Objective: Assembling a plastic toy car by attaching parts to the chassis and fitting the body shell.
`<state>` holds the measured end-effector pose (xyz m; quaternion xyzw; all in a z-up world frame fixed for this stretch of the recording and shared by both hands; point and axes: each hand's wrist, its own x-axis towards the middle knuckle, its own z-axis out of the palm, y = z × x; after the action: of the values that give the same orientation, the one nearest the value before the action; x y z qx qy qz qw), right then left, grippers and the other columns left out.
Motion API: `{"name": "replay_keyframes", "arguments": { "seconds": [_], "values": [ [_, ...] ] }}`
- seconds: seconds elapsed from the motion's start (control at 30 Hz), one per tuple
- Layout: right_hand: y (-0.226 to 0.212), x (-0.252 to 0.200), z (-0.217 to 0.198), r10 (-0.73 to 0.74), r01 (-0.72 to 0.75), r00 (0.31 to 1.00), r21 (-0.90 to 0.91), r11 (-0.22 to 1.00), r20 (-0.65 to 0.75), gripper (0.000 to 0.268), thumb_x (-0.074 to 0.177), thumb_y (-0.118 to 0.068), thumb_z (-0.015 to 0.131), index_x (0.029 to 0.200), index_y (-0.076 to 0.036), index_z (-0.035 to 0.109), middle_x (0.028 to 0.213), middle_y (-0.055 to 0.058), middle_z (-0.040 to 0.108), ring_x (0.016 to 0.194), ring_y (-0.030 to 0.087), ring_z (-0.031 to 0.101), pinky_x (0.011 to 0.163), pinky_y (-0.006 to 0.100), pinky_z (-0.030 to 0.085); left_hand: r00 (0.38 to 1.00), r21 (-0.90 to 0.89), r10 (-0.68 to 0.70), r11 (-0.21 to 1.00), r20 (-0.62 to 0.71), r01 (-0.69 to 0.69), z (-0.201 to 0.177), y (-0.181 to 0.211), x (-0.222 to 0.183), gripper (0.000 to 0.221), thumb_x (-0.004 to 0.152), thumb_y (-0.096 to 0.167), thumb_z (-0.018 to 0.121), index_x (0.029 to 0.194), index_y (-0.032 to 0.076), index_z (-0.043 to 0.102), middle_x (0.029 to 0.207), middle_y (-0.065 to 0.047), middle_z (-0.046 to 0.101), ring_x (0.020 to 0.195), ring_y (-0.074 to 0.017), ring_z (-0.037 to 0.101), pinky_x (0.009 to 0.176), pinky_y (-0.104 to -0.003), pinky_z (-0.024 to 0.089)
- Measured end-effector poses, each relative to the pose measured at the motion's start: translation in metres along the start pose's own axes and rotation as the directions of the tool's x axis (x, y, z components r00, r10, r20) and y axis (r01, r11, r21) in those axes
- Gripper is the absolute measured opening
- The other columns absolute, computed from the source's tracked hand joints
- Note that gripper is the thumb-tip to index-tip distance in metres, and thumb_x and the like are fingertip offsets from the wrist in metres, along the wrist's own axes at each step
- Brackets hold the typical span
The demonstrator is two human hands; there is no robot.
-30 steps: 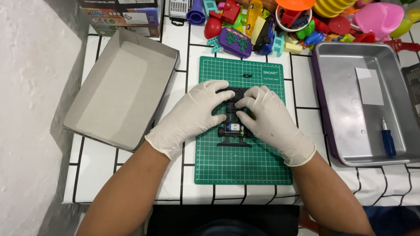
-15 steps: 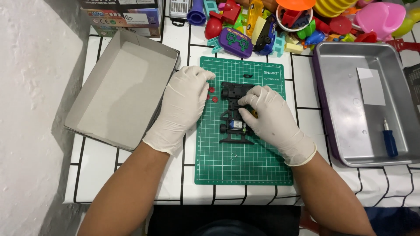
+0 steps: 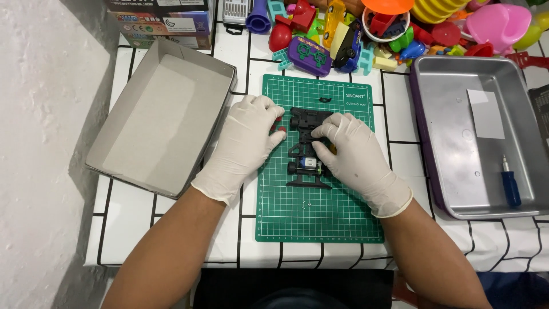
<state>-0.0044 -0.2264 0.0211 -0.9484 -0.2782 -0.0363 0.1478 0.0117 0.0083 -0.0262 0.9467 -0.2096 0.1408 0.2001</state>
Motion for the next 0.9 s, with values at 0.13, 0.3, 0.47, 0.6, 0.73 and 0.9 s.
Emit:
{"name": "replay_keyframes", "arguments": {
  "seconds": [0.13, 0.3, 0.47, 0.6, 0.73, 0.9],
  "values": [
    [-0.003, 0.000, -0.002, 0.013, -0.013, 1.000, -0.006, 1.000, 0.004, 0.004, 0.093, -0.017, 0.072, 0.095, -0.014, 0.072, 0.096, 0.003, 0.064, 0.096, 0.024, 0.065, 0.090, 0.037, 0.051, 1.000, 0.010, -0.025, 1.000, 0.006, 0.025, 0.005, 0.001, 0.001, 0.034, 0.084, 0.031, 0.081, 0.114, 0.016, 0.072, 0.103, -0.002, 0.060, 0.106, -0.0243, 0.058, 0.090, -0.039, 0.048],
    [-0.004, 0.000, -0.004, 0.011, -0.011, 1.000, -0.003, 1.000, 0.016, 0.005, 0.093, -0.017, 0.071, 0.096, -0.013, 0.072, 0.096, 0.004, 0.065, 0.096, 0.024, 0.065, 0.090, 0.037, 0.051, 0.999, -0.041, -0.048, 0.998, 0.015, 0.049, 0.014, -0.003, 0.001, 0.029, 0.087, 0.024, 0.078, 0.113, 0.015, 0.071, 0.104, -0.003, 0.058, 0.105, -0.0242, 0.059, 0.088, -0.038, 0.049],
    [-0.004, -0.001, -0.004, 0.015, -0.015, 1.000, -0.008, 1.000, 0.006, 0.004, 0.093, -0.017, 0.072, 0.095, -0.014, 0.073, 0.096, 0.003, 0.065, 0.097, 0.024, 0.066, 0.090, 0.036, 0.051, 0.997, -0.081, -0.064, 0.994, 0.034, 0.067, 0.011, -0.003, 0.000, 0.027, 0.088, 0.021, 0.076, 0.113, 0.016, 0.070, 0.104, -0.002, 0.057, 0.105, -0.0247, 0.059, 0.089, -0.039, 0.051],
    [-0.003, 0.000, -0.003, 0.024, -0.024, 1.000, -0.013, 1.000, 0.001, 0.005, 0.093, -0.018, 0.073, 0.095, -0.014, 0.073, 0.097, 0.003, 0.066, 0.097, 0.023, 0.066, 0.090, 0.036, 0.051, 0.997, -0.103, -0.070, 0.992, 0.041, 0.074, 0.005, -0.003, 0.001, 0.028, 0.088, 0.020, 0.076, 0.115, 0.018, 0.070, 0.104, -0.001, 0.057, 0.105, -0.0238, 0.059, 0.089, -0.038, 0.051],
    [-0.003, 0.000, -0.003, 0.021, -0.021, 1.000, 0.003, 1.000, -0.003, 0.005, 0.094, -0.018, 0.072, 0.097, -0.014, 0.073, 0.097, 0.003, 0.066, 0.097, 0.023, 0.066, 0.090, 0.036, 0.051, 0.998, -0.083, -0.053, 0.995, 0.020, 0.054, 0.002, -0.001, 0.001, 0.023, 0.087, 0.021, 0.077, 0.109, 0.019, 0.070, 0.102, -0.001, 0.056, 0.104, -0.0240, 0.058, 0.088, -0.038, 0.049],
    [-0.003, 0.001, -0.001, 0.017, -0.017, 1.000, -0.010, 1.000, -0.010, 0.006, 0.096, -0.018, 0.071, 0.100, -0.014, 0.074, 0.096, 0.003, 0.066, 0.097, 0.023, 0.067, 0.089, 0.036, 0.051, 1.000, -0.074, -0.028, 0.997, -0.009, 0.027, 0.005, -0.001, 0.001, 0.017, 0.086, 0.020, 0.077, 0.101, 0.022, 0.071, 0.098, 0.001, 0.056, 0.103, -0.0218, 0.057, 0.087, -0.036, 0.048]
  ]
}}
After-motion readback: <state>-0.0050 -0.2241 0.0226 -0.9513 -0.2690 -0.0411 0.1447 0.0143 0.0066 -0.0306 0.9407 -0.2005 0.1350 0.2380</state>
